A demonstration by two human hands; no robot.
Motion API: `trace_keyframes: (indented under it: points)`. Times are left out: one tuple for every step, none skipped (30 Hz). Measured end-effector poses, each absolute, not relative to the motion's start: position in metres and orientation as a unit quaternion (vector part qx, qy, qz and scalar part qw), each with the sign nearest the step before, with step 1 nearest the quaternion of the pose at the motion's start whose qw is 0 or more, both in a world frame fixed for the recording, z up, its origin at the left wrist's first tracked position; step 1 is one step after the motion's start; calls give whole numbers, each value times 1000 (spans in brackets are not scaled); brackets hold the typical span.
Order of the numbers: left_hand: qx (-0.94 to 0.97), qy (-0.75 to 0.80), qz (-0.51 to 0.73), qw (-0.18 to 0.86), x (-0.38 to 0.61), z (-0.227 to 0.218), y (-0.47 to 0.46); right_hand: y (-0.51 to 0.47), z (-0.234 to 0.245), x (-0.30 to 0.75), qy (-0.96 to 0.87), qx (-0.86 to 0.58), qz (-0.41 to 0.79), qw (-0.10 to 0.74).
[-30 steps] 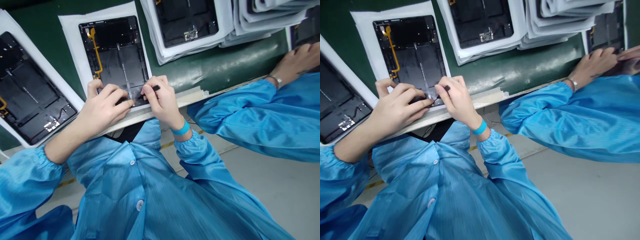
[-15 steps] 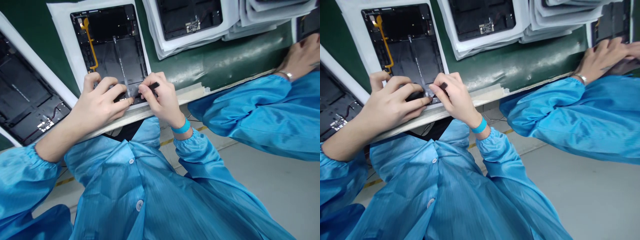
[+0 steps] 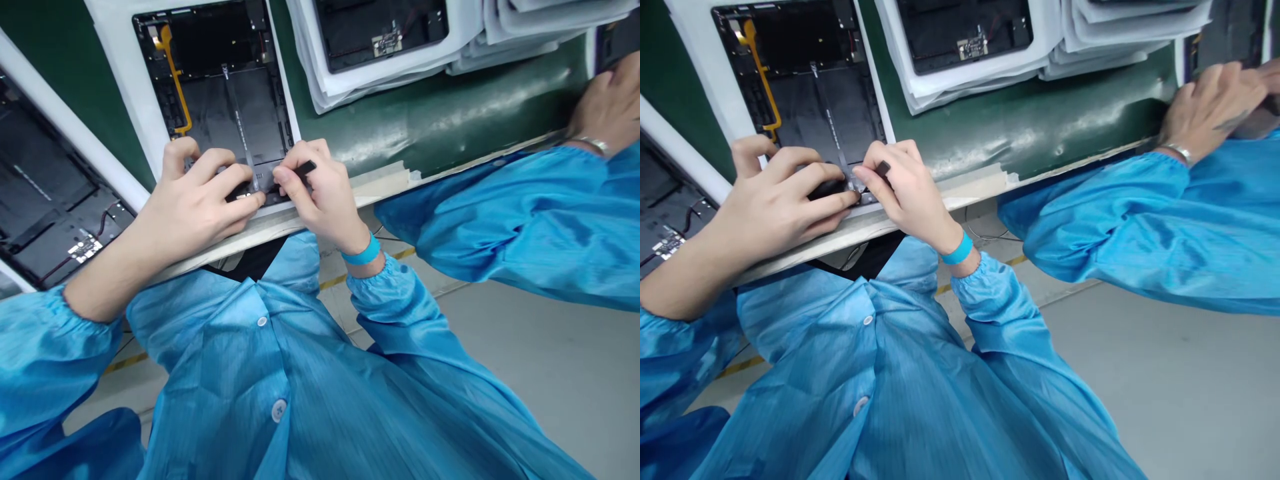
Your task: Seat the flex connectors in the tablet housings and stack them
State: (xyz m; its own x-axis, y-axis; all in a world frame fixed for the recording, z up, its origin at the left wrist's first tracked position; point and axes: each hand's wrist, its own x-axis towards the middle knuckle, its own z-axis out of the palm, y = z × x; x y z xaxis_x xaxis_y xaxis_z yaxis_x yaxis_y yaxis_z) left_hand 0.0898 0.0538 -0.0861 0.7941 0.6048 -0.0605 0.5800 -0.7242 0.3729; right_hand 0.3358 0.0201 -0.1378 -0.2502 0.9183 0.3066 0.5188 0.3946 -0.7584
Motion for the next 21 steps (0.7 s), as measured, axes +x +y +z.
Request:
trace_keyframes:
  points:
    - [926, 325, 32, 188, 90, -86, 54, 20, -138, 336, -747, -482, 265, 375]
    - [925, 328, 36, 188, 90, -87, 54, 20, -137, 336, -750, -479, 263, 373]
    - [925, 326, 43, 189, 90, -88, 54, 20, -137, 336, -753, -476, 259, 372]
    - [927, 319, 52, 189, 89, -89, 55, 20, -137, 336, -757, -475, 254, 369]
    - [930, 310, 60, 188, 88, -91, 56, 20, -137, 336, -761, -472, 248, 369]
    - [933, 302, 65, 186, 88, -92, 57, 20, -137, 336, -765, -468, 243, 369]
    - [935, 296, 69, 183, 87, -94, 58, 21, -138, 335, -770, -462, 239, 370]
    - [937, 292, 71, 179, 87, -95, 59, 22, -138, 335, -775, -455, 236, 370]
    - [938, 290, 72, 176, 87, -95, 60, 23, -138, 334, -779, -449, 235, 369]
    - [939, 287, 74, 174, 87, -96, 61, 24, -138, 334, -782, -447, 236, 366]
    - [939, 286, 76, 173, 86, -96, 61, 24, -137, 333, -782, -452, 241, 356]
    - [940, 284, 78, 172, 86, -97, 62, 25, -136, 333, -780, -461, 248, 343]
    - [940, 283, 79, 173, 85, -98, 62, 25, -135, 332, -778, -470, 255, 330]
    - [939, 284, 80, 176, 84, -99, 63, 25, -134, 332, -776, -478, 259, 320]
    - [937, 286, 86, 180, 83, -100, 63, 25, -132, 331, -776, -483, 259, 312]
    - [935, 288, 93, 184, 82, -102, 63, 25, -131, 331, -779, -482, 254, 311]
    - [933, 292, 99, 186, 81, -103, 63, 25, -130, 331, -781, -481, 246, 313]
    - [931, 295, 105, 186, 80, -104, 62, 25, -130, 331, -784, -479, 239, 316]
    - [930, 298, 108, 185, 80, -105, 62, 25, -130, 331, -786, -474, 234, 320]
    - [929, 301, 109, 184, 80, -106, 61, 25, -130, 331, -790, -466, 231, 324]
    - [929, 303, 106, 182, 80, -106, 61, 26, -130, 331, -794, -459, 228, 326]
